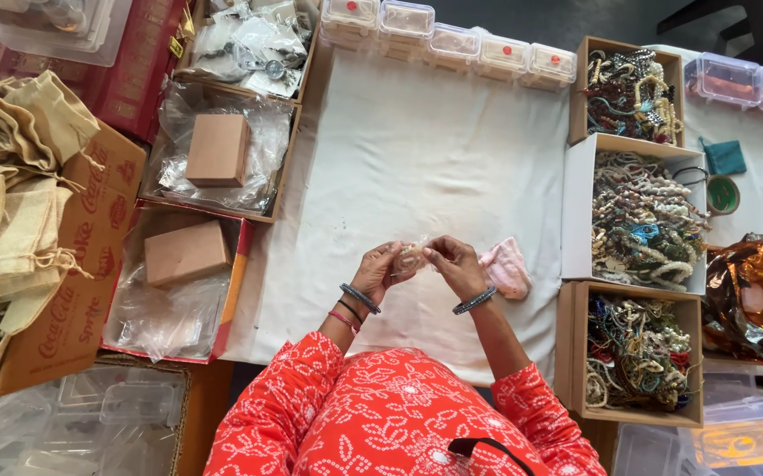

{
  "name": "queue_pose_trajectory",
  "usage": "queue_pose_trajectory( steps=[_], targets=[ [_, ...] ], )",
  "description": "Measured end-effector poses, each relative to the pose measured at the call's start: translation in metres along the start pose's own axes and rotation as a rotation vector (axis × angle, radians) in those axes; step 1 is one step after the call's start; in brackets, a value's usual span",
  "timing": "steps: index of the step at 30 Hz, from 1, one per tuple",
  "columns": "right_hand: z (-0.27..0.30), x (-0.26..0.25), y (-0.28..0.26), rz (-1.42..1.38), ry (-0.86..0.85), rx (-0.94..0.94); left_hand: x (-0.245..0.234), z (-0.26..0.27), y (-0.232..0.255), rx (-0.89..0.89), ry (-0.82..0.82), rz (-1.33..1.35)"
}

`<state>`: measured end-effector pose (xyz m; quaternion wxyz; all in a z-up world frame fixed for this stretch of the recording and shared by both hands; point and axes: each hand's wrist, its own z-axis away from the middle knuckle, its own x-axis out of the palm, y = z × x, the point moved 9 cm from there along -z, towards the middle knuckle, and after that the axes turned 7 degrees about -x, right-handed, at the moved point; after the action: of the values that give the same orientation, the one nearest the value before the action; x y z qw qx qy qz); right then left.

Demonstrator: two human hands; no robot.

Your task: The person cleans a gold-colored necklace with a pink cloth on a white table. They then place the necklace into a small plastic bag and put the bag into a beige drawstring pouch.

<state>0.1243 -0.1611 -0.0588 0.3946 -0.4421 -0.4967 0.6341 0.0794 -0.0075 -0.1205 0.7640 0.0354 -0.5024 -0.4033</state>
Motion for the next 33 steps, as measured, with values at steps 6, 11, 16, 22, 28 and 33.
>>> queue_pose_trajectory(
  steps=[6, 11, 16, 22, 28, 33],
  targets=[
    [0.001, 0.012, 0.027, -0.063, -0.004, -0.028, -0.025, -0.009, -0.005, 0.027, 0.171, -0.063],
    [-0.001, 0.008, 0.031, -0.053, 0.078, 0.059, -0.033, -0.007, -0.002, 0.048, 0.192, -0.106],
    [-0.002, 0.013, 0.042, -0.086, -0.020, 0.096, -0.042, -0.009, -0.004, 0.077, 0.235, -0.106],
    [-0.014, 0.006, 0.061, -0.087, -0.026, 0.043, -0.074, -0.006, 0.018, 0.141, 0.334, -0.167],
    [-0.038, -0.045, 0.103, -0.207, 0.198, 0.148, -0.106, 0.121, 0.164, 0.583, 0.516, -0.382],
    [-0.041, -0.098, 0.172, 0.076, 0.378, 0.279, -0.087, 0.311, 0.292, 1.101, 0.863, -0.761]
  ],
)
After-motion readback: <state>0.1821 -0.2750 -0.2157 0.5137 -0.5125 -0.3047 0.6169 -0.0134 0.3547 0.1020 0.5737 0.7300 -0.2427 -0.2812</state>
